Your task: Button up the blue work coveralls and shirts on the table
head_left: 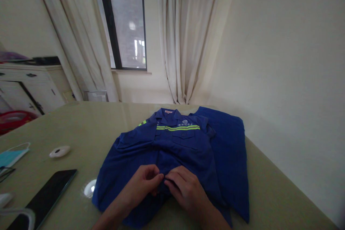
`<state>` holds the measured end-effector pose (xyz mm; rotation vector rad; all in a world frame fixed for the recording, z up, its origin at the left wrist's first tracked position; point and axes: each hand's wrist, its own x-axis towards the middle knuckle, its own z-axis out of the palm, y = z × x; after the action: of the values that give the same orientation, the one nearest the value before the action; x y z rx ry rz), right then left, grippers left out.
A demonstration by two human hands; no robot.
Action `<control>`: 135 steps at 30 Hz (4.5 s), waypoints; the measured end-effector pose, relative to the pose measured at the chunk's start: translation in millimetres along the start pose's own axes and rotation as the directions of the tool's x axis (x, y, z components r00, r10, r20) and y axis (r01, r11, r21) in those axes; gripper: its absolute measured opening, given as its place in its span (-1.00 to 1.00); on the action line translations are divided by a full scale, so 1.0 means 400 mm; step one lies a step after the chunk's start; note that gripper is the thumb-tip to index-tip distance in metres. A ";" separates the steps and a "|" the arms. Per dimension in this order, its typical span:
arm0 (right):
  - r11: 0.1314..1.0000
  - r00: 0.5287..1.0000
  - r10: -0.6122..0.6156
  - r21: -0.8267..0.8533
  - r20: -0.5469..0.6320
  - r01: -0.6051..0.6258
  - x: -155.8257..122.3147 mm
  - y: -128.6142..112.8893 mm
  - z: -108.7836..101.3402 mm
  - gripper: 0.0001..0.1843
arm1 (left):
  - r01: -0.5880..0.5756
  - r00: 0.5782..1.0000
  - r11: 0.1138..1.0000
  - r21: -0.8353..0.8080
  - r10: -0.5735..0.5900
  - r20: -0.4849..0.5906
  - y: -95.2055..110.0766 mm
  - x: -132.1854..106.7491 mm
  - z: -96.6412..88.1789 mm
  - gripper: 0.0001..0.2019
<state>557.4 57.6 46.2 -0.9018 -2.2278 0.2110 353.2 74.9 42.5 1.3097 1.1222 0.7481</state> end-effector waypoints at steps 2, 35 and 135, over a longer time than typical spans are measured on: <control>1.000 1.000 0.008 0.007 0.004 -0.008 -0.003 0.006 -0.001 -0.78 | -0.002 1.000 1.000 0.014 0.002 0.007 0.002 -0.001 0.003 -0.49; 0.960 0.963 0.143 0.204 0.227 -0.190 -0.001 0.005 -0.004 -0.90 | -0.068 0.994 0.938 0.339 0.092 -0.055 -0.024 -0.006 0.008 -0.67; 0.869 0.805 0.413 0.081 0.426 -0.489 -0.010 0.004 -0.061 -0.78 | -0.146 0.989 0.606 0.782 0.105 0.104 -0.009 -0.131 0.027 -0.48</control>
<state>576.6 53.4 61.3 -1.3759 -2.2552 0.8875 345.5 22.0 48.8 2.1653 1.3992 0.2815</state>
